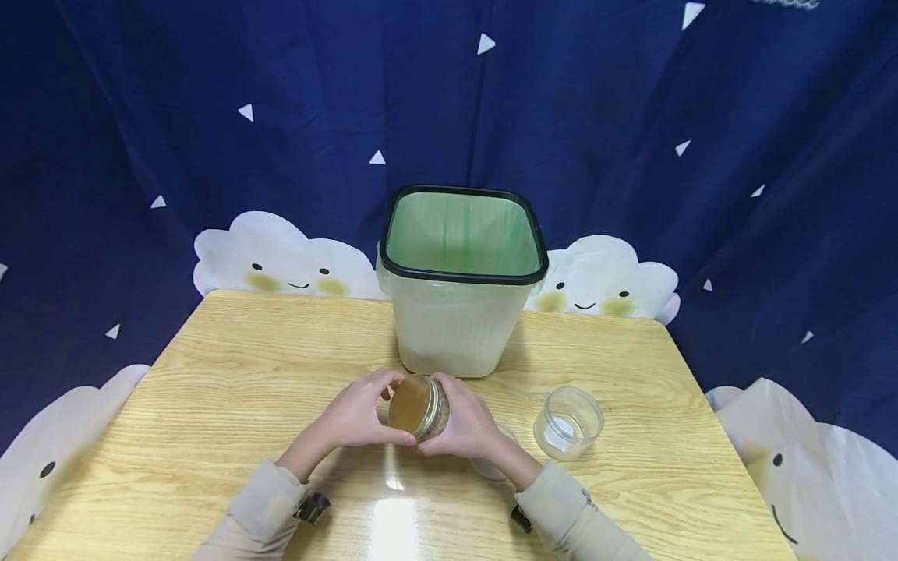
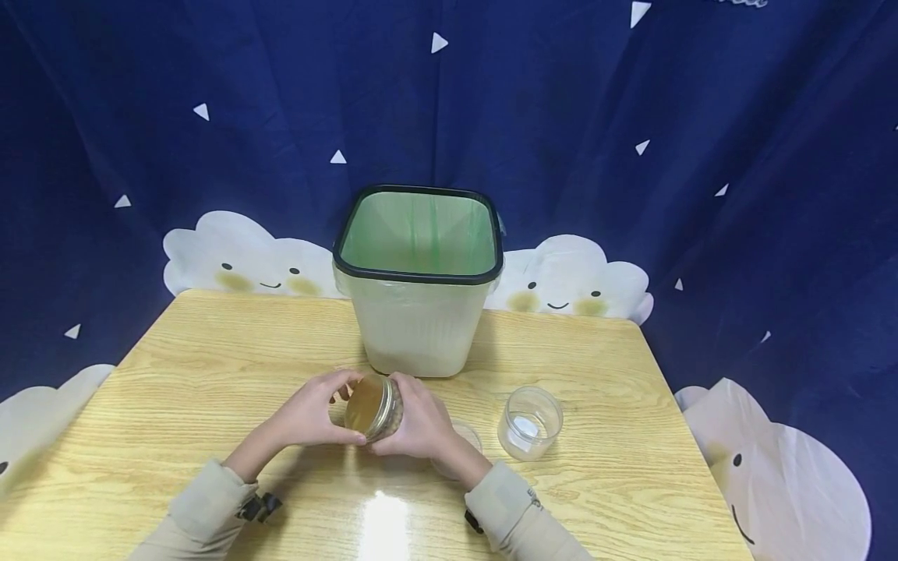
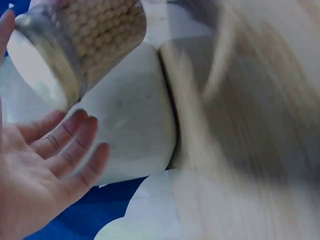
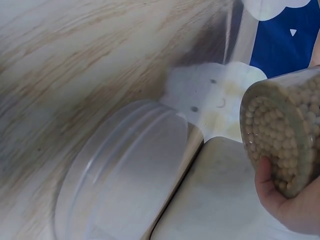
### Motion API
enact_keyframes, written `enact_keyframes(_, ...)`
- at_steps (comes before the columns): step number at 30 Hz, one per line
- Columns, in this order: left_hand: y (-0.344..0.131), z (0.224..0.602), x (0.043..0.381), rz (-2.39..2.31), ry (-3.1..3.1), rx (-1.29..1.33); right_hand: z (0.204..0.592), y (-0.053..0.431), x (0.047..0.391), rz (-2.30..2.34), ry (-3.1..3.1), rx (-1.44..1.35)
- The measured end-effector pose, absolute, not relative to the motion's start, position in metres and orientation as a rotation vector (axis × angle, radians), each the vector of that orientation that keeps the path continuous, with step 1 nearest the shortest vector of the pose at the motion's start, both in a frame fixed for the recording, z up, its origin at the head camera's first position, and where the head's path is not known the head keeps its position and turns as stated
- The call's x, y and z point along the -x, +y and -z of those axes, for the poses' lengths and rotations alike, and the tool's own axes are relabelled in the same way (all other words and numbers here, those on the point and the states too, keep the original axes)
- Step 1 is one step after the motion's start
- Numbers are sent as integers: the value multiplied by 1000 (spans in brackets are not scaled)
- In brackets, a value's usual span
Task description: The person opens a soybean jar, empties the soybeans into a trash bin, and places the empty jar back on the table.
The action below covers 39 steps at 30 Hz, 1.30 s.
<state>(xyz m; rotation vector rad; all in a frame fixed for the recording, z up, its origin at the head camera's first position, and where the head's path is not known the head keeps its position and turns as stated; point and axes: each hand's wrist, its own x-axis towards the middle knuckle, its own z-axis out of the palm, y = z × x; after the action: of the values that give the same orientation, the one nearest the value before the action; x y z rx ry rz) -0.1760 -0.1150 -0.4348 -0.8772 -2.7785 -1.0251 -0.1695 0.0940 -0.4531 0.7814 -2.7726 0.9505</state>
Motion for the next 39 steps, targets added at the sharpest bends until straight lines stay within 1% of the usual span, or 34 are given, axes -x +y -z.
enact_keyframes(4, -120, 433, 179, 1074, -2748, 1049, 454, 96, 171, -931, -2770, -809)
enact_keyframes(7, -120, 432, 181, 1164, -2699, 1246, 455, 97, 171, -934, -2773, -832)
enact_keyframes(10, -119, 432, 182, 1175, -2676, 1334, 455, 97, 171, -948, -2774, -842)
enact_keyframes(18, -114, 430, 179, 1144, -2661, 1261, 457, 96, 169, -929, -2777, -849)
enact_keyframes(26, -108, 433, 177, 1158, -2733, 990, 459, 94, 166, -901, -2790, -801)
enact_keyframes(30, -107, 433, 176, 1175, -2750, 925, 460, 94, 166, -880, -2796, -789)
enact_keyframes(34, -111, 432, 176, 1174, -2729, 997, 460, 94, 166, -871, -2775, -809)
enact_keyframes(39, -117, 430, 177, 1149, -2658, 1229, 459, 95, 166, -889, -2767, -826)
